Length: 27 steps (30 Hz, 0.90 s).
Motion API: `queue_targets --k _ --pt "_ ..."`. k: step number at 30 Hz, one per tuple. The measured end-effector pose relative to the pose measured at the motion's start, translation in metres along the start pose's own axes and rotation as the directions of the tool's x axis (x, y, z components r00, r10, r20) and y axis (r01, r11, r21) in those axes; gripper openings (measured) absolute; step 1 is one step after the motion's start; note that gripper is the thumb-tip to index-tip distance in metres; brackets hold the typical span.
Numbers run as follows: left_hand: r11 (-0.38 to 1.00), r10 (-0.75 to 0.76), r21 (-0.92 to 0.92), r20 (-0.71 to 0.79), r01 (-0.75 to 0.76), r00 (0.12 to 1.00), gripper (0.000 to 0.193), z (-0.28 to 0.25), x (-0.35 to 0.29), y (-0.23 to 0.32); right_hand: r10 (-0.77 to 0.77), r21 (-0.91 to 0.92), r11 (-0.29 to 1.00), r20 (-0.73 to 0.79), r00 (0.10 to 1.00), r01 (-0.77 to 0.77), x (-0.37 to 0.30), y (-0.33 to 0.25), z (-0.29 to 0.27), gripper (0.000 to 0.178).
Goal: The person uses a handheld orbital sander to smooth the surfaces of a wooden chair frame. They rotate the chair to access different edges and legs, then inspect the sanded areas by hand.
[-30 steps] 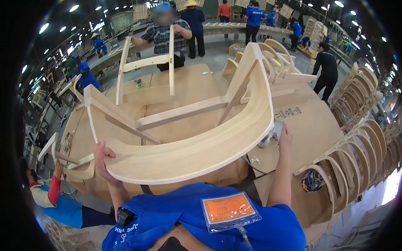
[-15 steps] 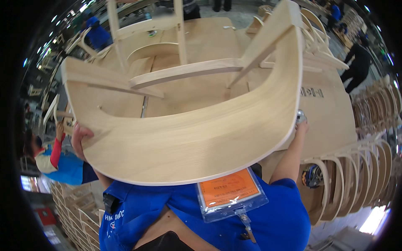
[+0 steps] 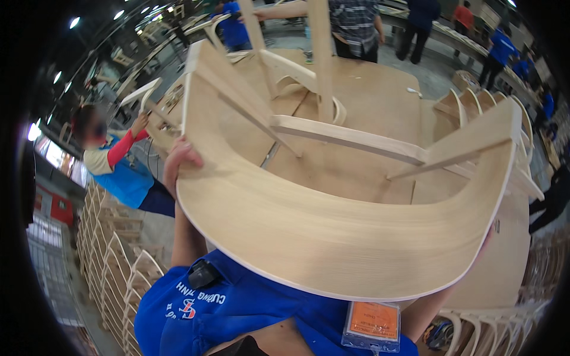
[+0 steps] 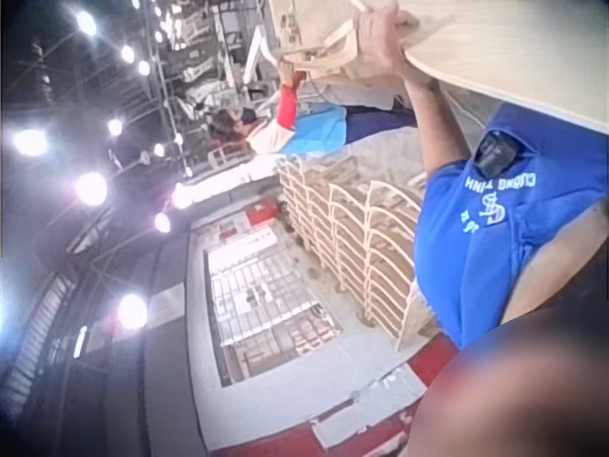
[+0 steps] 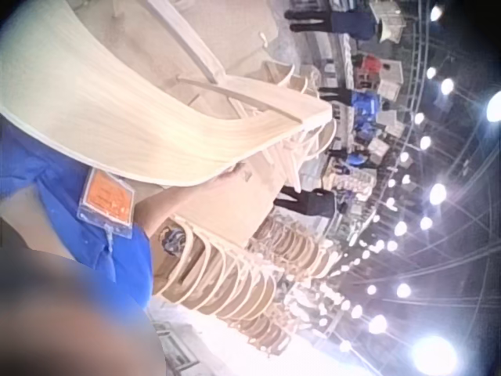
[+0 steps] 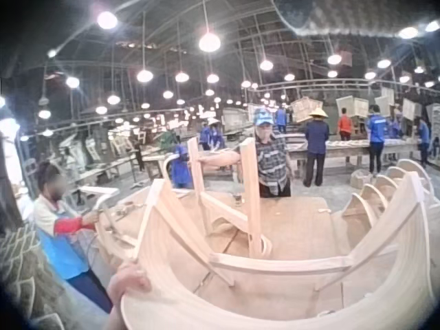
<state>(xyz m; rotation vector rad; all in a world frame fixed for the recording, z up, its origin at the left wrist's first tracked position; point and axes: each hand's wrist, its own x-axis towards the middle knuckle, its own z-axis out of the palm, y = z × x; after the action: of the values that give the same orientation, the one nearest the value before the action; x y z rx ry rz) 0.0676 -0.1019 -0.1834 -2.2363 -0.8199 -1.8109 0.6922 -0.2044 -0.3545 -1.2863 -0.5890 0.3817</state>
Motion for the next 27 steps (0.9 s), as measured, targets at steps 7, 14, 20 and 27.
queue_targets --k 7,14,20,27 --pt "0.998 0.059 0.003 0.01 -0.059 0.998 0.034 0.0 0.009 0.009 -0.31 0.336 0.915 0.233 0.922 0.223 -0.113 -0.157 0.125 0.085" --pt "1.0 0.029 -0.015 0.119 -0.027 0.992 0.031 -0.015 0.007 0.01 -0.373 0.319 0.901 0.22 0.901 0.295 -0.13 -0.178 0.193 0.087" --pt "0.971 -0.096 0.235 0.551 -0.044 0.829 0.028 -0.075 0.049 0.033 -0.414 0.333 0.881 0.202 0.888 0.335 -0.145 -0.187 0.204 0.088" --pt "0.964 -0.122 0.255 0.681 -0.078 0.722 0.03 -0.094 0.044 0.08 -0.418 0.293 0.886 0.175 0.891 0.358 -0.181 -0.186 0.221 0.09"
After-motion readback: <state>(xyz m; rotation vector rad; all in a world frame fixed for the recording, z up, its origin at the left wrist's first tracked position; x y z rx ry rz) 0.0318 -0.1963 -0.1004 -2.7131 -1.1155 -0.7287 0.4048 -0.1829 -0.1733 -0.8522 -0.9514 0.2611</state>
